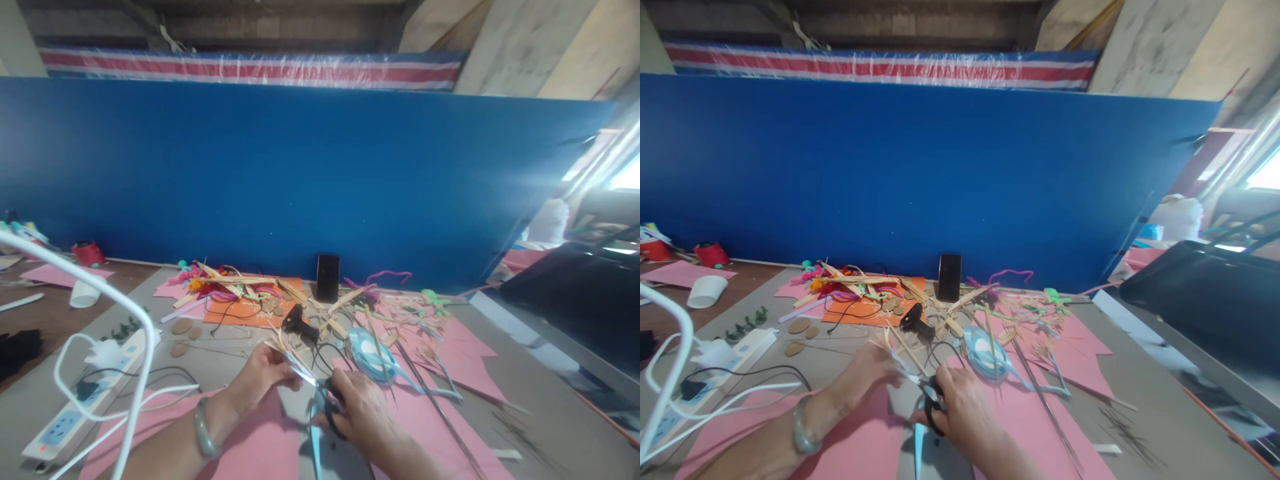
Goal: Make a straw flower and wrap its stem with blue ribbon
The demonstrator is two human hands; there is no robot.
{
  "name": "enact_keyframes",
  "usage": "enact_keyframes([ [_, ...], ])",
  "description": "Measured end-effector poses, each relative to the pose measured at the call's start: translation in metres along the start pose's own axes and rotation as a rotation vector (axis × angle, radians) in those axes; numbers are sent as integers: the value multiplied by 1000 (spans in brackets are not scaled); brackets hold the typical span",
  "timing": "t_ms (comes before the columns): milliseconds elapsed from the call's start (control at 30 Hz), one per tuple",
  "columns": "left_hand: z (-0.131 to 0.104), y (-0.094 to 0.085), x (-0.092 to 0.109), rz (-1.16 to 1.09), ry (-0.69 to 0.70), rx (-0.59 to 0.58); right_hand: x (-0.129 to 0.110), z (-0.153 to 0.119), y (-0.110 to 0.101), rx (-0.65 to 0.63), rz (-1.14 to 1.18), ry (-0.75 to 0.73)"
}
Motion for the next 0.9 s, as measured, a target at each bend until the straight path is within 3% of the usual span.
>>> enact_keyframes([
  [200,2,-2,1,-50,24,-4,-12,4,-14,3,79,6],
  [333,3,-2,3,10,-1,9,-3,2,-23,76,121,33],
  [467,2,-6,7,-24,0,87,15,-14,-38,78,105,155],
  [567,1,-10,7,-46,11,136,27,-34,-49,-57,14,226],
  [667,4,-12,4,-12,28,89,44,-58,-55,-142,-116,238],
  [900,10,-19,-6,-19,26,73,104,-110,-43,-174,-99,362],
])
Point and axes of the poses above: each hand's wrist, its own z-axis towards the middle knuckle, its own y-axis out of the palm, x = y × z, the point moved 6 cm from there along z, towards the middle knuckle, and after that the axes turned 11 degrees about -y, right-handed, at the moved point
